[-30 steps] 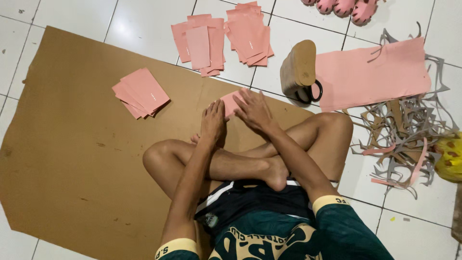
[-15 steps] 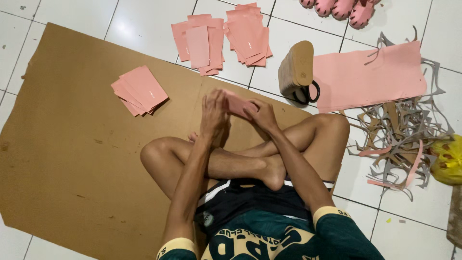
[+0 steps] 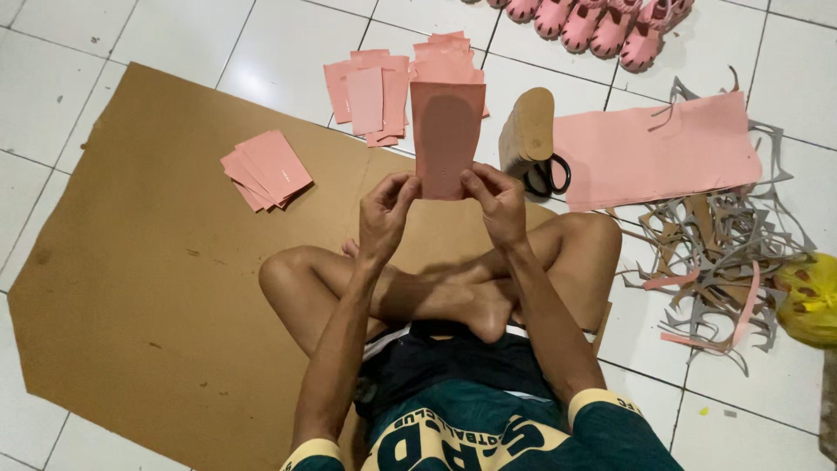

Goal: The person sits on the floor and repeatedly picks up a pink rectangular sheet and a grey insole. They place the insole on the sheet, rub the surfaces together with both hands, and then set the combined piece aside. The person continues this process for multiple units.

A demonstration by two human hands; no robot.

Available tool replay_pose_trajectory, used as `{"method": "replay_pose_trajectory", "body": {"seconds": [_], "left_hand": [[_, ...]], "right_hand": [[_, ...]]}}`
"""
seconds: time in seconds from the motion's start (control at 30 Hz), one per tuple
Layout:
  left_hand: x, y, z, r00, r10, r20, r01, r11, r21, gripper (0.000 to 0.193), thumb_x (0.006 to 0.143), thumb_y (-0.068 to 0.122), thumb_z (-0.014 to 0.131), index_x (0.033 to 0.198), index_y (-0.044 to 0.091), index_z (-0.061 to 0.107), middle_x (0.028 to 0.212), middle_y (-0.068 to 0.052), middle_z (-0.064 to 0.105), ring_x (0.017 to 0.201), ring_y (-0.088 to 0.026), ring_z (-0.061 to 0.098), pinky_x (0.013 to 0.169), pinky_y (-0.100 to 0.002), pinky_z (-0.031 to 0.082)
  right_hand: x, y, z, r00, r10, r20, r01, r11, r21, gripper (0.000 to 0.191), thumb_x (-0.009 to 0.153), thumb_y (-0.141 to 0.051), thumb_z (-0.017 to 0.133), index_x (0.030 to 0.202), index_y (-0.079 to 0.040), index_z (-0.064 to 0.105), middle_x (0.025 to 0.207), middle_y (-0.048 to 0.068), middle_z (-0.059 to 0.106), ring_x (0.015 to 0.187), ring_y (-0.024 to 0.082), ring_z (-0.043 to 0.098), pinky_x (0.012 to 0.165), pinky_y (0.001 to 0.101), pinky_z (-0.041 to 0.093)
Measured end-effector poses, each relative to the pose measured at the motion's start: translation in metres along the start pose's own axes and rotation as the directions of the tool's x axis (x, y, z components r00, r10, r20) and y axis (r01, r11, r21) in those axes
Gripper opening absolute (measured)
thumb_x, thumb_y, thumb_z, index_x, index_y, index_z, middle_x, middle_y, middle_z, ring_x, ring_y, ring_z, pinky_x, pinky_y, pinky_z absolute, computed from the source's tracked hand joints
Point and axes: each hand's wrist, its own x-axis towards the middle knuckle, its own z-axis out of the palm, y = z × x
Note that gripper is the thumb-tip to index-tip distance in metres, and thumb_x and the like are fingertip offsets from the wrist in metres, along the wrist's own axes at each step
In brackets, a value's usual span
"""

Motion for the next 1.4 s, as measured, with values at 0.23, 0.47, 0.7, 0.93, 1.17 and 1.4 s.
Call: {"method": "replay_pose_trajectory", "body": {"seconds": [0.23,0.47,0.7,0.93,1.17,1.4], "left_hand": [[-0.005,0.041,0.025,0.991,0.135,-0.02,-0.136,0.99,-0.05,0.028,0.103,0.016,0.067,0.117,-0.008,0.069,0.105,-0.011,0.074,0.097,-0.017,0.072,0.088,-0.036,0.066],[0.002,0.08,0.024,0.974,0.221,-0.042,-0.225,0.963,-0.148,0.031,0.109,0.019,0.058,0.127,-0.005,0.068,0.111,-0.011,0.076,0.105,-0.018,0.075,0.091,-0.035,0.068],[-0.008,0.094,0.042,0.979,0.201,-0.018,-0.2,0.958,-0.205,0.023,0.105,0.015,0.065,0.117,-0.005,0.066,0.111,-0.014,0.074,0.108,-0.019,0.074,0.089,-0.036,0.066],[-0.008,0.094,0.046,0.975,0.185,-0.12,-0.2,0.971,-0.128,0.02,0.103,0.014,0.068,0.11,-0.005,0.069,0.104,-0.013,0.076,0.101,-0.018,0.075,0.086,-0.034,0.067],[-0.009,0.092,0.045,0.975,0.174,-0.14,-0.193,0.972,-0.134,0.019,0.102,0.013,0.069,0.107,-0.004,0.069,0.102,-0.012,0.077,0.097,-0.016,0.075,0.087,-0.034,0.067],[-0.009,0.097,0.044,0.977,0.183,-0.108,-0.195,0.975,-0.107,0.019,0.102,0.012,0.067,0.112,-0.004,0.069,0.106,-0.012,0.076,0.101,-0.016,0.074,0.091,-0.034,0.066]], "right_hand": [[0.005,-0.053,0.014,0.995,-0.097,-0.013,0.094,0.985,-0.142,0.023,0.105,-0.013,0.065,0.118,0.004,0.072,0.098,0.004,0.074,0.088,0.011,0.069,0.082,0.0271,0.059],[0.02,-0.085,0.025,0.972,-0.233,0.003,0.233,0.97,-0.07,0.014,0.104,0.004,0.066,0.117,0.007,0.07,0.104,0.011,0.075,0.097,0.018,0.073,0.091,0.035,0.064],[0.028,-0.107,0.033,0.965,-0.258,0.05,0.256,0.966,0.033,0.016,0.104,-0.001,0.067,0.118,0.007,0.068,0.108,0.012,0.075,0.101,0.018,0.074,0.095,0.0345,0.064],[0.027,-0.111,0.035,0.972,-0.228,0.05,0.229,0.973,-0.003,0.018,0.104,-0.004,0.067,0.116,0.009,0.068,0.105,0.015,0.075,0.097,0.021,0.076,0.092,0.0359,0.066],[0.026,-0.106,0.033,0.979,-0.197,0.052,0.2,0.979,-0.048,0.017,0.103,-0.005,0.067,0.114,0.009,0.068,0.104,0.016,0.076,0.096,0.022,0.077,0.091,0.0361,0.066],[0.028,-0.107,0.034,0.981,-0.192,0.039,0.192,0.981,0.003,0.016,0.102,-0.004,0.069,0.112,0.008,0.07,0.101,0.013,0.076,0.094,0.018,0.074,0.09,0.0326,0.064]]}}
